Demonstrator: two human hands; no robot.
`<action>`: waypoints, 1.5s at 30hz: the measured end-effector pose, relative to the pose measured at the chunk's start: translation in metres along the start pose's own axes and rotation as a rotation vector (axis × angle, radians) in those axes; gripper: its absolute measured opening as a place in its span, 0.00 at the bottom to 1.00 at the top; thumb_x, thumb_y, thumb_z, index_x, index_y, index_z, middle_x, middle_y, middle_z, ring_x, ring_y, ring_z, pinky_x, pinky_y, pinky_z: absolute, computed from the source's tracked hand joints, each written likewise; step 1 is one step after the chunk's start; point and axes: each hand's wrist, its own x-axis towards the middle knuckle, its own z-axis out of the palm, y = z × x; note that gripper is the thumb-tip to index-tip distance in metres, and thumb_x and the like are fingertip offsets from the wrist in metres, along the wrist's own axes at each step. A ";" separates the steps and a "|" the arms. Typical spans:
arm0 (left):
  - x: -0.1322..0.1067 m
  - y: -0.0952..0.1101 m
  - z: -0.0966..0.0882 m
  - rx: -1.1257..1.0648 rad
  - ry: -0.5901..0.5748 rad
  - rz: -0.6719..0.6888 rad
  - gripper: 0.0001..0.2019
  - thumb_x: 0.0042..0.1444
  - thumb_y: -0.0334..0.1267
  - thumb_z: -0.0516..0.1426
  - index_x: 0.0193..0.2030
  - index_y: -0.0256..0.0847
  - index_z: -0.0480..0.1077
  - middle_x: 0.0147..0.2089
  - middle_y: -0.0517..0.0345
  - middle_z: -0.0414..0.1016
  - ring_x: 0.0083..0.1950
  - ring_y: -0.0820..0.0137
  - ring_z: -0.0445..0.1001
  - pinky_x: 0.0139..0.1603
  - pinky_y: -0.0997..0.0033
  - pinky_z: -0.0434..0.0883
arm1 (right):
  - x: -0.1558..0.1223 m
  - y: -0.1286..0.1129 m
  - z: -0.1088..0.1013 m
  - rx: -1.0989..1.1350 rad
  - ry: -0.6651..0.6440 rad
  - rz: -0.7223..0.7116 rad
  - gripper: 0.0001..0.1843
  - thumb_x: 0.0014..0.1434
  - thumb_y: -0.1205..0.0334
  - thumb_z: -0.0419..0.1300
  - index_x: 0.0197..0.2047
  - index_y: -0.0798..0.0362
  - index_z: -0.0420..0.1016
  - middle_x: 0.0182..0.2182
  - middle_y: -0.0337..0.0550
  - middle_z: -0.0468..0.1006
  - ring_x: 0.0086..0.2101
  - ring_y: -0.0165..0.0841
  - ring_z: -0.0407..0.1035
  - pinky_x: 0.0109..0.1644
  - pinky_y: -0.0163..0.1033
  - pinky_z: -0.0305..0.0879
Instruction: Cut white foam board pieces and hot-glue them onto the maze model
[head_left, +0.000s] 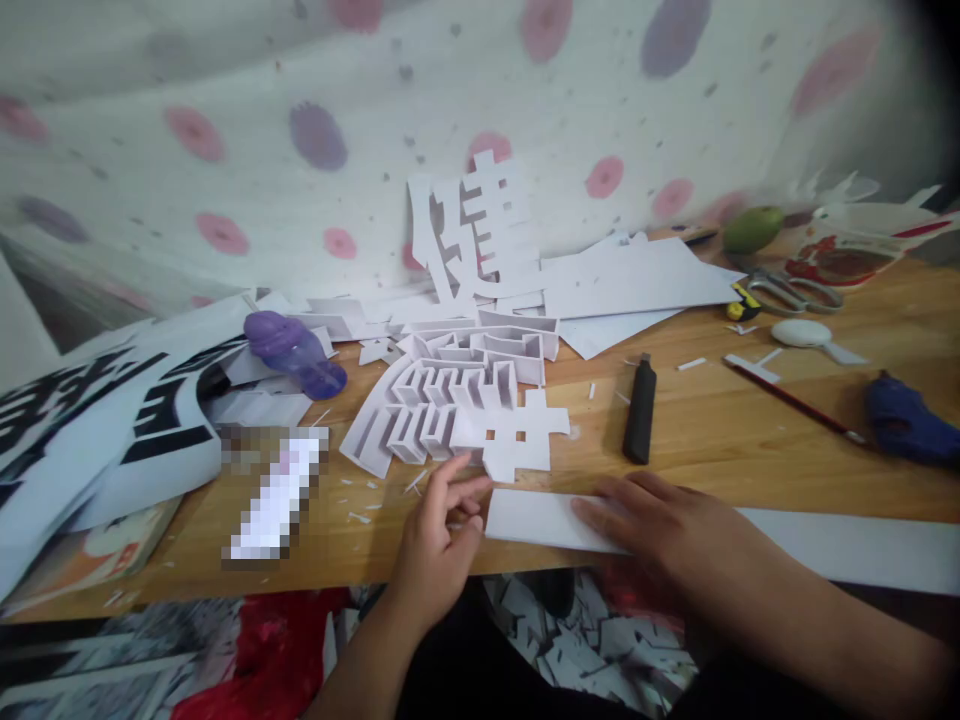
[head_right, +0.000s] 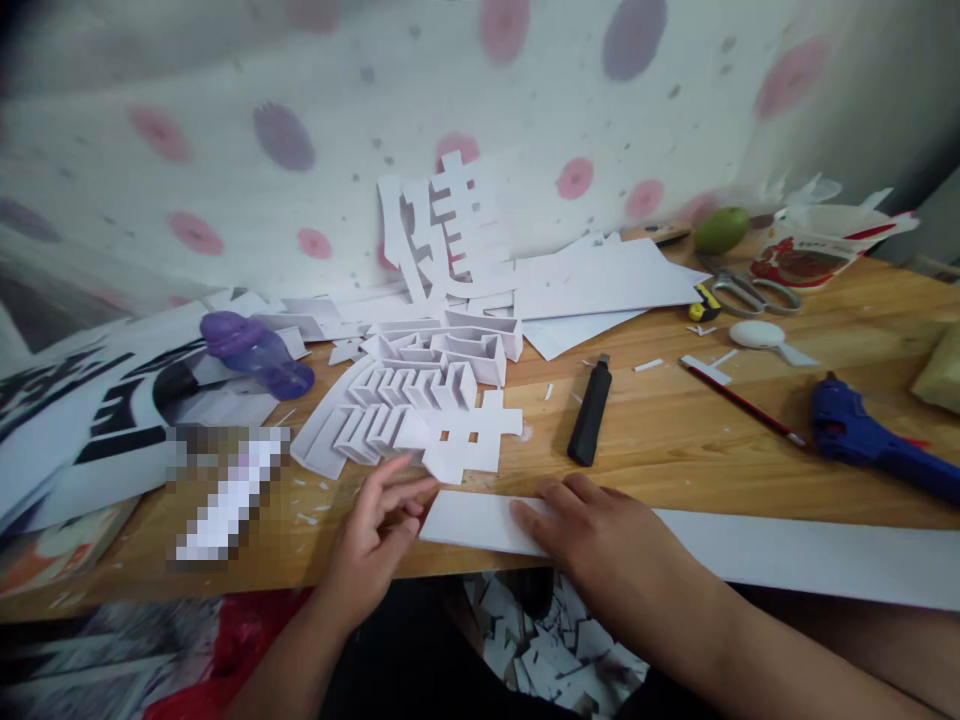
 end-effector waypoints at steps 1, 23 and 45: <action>0.001 0.001 0.000 -0.039 -0.009 -0.050 0.25 0.57 0.30 0.51 0.62 0.44 0.55 0.50 0.49 0.77 0.42 0.67 0.77 0.43 0.65 0.73 | -0.002 0.000 0.005 -0.008 0.004 -0.006 0.31 0.51 0.74 0.61 0.58 0.47 0.65 0.44 0.45 0.70 0.41 0.40 0.67 0.41 0.48 0.73; -0.007 0.020 -0.002 0.341 0.207 0.035 0.09 0.53 0.30 0.54 0.36 0.40 0.75 0.36 0.52 0.76 0.42 0.62 0.73 0.48 0.58 0.70 | -0.029 -0.021 -0.002 -0.214 0.076 -0.002 0.42 0.49 0.78 0.61 0.64 0.41 0.60 0.45 0.47 0.69 0.40 0.42 0.66 0.46 0.50 0.67; -0.062 0.070 0.008 -0.941 0.232 -0.358 0.22 0.50 0.55 0.62 0.28 0.38 0.62 0.22 0.65 0.63 0.23 0.77 0.63 0.25 0.76 0.60 | -0.043 -0.055 -0.022 -0.130 0.372 -0.143 0.39 0.54 0.72 0.51 0.68 0.39 0.54 0.48 0.53 0.66 0.41 0.45 0.64 0.38 0.54 0.71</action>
